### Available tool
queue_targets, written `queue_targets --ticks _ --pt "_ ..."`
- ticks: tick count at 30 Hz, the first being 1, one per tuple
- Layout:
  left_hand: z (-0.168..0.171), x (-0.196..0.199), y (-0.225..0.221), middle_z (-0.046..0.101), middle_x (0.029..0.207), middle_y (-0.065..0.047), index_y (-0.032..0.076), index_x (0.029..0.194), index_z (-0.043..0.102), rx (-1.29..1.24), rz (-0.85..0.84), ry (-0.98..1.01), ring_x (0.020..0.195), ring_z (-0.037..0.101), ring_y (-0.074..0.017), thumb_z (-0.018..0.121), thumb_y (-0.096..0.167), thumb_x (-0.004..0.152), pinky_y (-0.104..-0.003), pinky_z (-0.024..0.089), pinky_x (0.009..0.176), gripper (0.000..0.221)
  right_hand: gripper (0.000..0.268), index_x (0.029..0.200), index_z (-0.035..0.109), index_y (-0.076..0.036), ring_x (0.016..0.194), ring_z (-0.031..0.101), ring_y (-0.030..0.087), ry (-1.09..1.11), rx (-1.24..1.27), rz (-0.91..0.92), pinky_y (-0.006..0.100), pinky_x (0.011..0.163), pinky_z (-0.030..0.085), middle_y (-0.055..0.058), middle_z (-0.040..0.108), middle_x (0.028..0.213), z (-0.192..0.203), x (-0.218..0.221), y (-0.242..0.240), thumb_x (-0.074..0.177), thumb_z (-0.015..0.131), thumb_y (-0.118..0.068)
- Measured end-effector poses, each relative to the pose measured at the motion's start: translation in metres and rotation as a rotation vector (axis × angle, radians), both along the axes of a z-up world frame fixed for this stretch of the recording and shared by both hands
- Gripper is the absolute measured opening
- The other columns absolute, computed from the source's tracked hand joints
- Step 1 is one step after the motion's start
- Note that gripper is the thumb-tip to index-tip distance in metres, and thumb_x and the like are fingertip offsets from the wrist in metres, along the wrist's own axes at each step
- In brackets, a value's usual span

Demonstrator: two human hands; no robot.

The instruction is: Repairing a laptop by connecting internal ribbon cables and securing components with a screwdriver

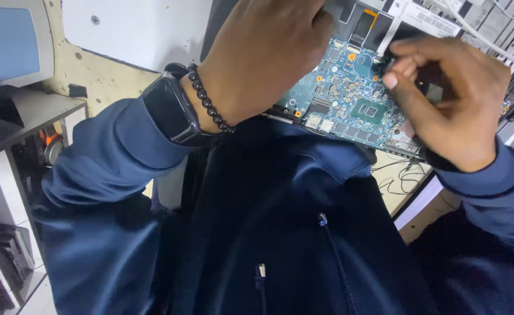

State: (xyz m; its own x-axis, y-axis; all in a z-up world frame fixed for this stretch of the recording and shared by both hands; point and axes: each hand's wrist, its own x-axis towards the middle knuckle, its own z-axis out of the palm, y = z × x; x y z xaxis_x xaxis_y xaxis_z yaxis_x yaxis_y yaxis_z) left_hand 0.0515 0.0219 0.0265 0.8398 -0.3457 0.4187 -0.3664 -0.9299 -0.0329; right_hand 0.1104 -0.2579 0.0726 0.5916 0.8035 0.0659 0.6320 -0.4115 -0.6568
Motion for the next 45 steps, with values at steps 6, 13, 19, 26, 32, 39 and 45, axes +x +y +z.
queue_targets --ticks 6,13,19,26,32,39,45 --pt "-0.004 0.002 -0.005 0.046 0.082 0.005 0.022 0.075 0.049 0.003 0.017 -0.042 0.071 0.045 -0.0120 0.069 0.009 0.091 -0.025 0.035 0.053 0.029 0.017 0.127 0.067 0.020 0.097 0.070 0.035 0.109 0.054 -0.106 0.043 0.093 0.058 0.029 0.069 0.108 -0.003 -0.020 -0.006 0.114 0.077 0.015" --pt "-0.002 0.005 -0.016 0.041 0.068 0.010 0.025 0.069 0.048 0.127 0.074 -0.047 0.065 0.046 -0.0099 0.069 0.004 0.081 -0.023 0.036 0.055 0.032 0.018 0.128 0.064 0.021 0.096 0.068 0.035 0.107 0.096 -0.123 0.041 0.086 0.055 0.031 0.066 0.112 -0.014 -0.021 -0.004 0.116 0.075 0.013" --pt "-0.009 0.001 -0.022 0.052 0.088 0.001 0.018 0.077 0.061 -0.097 0.067 -0.055 0.072 0.051 -0.0164 0.072 0.005 0.087 -0.028 0.040 0.053 0.019 0.017 0.127 0.065 0.020 0.098 0.070 0.038 0.051 0.090 -0.078 0.044 0.088 0.057 0.031 0.068 0.109 -0.017 -0.018 -0.007 0.118 0.074 0.008" --pt "-0.008 0.001 -0.025 0.054 0.089 -0.001 0.015 0.080 0.065 -0.074 0.116 -0.063 0.074 0.050 -0.0176 0.072 -0.002 0.081 -0.028 0.039 0.056 0.018 0.018 0.126 0.064 0.022 0.092 0.069 0.036 0.101 0.106 -0.101 0.040 0.081 0.056 0.031 0.067 0.108 -0.015 -0.017 -0.003 0.116 0.073 0.009" --pt "-0.007 0.004 -0.025 0.047 0.075 0.004 0.021 0.073 0.052 -0.007 0.124 -0.039 0.067 0.048 -0.0134 0.066 -0.003 0.080 -0.026 0.036 0.052 0.028 0.017 0.125 0.065 0.022 0.092 0.069 0.037 0.072 0.114 -0.077 0.041 0.081 0.056 0.033 0.068 0.110 -0.018 -0.017 -0.006 0.116 0.074 0.011" --pt "-0.002 0.010 -0.004 0.058 0.072 0.005 0.021 0.080 0.065 -0.083 -0.092 0.182 0.061 0.058 -0.0184 0.067 -0.003 0.087 -0.028 0.044 0.054 0.025 0.017 0.124 0.065 0.023 0.090 0.068 0.035 0.124 0.135 -0.102 0.039 0.077 0.054 0.032 0.067 0.108 -0.017 -0.017 -0.005 0.116 0.073 0.011" --pt "-0.011 0.009 0.002 0.068 0.089 -0.001 0.016 0.094 0.070 -0.205 -0.150 0.258 0.076 0.065 -0.0248 0.072 0.008 0.090 -0.034 0.050 0.066 0.009 0.019 0.124 0.065 0.021 0.088 0.067 0.033 0.159 0.116 -0.113 0.036 0.074 0.053 0.029 0.067 0.104 -0.016 -0.015 -0.003 0.115 0.073 0.006"
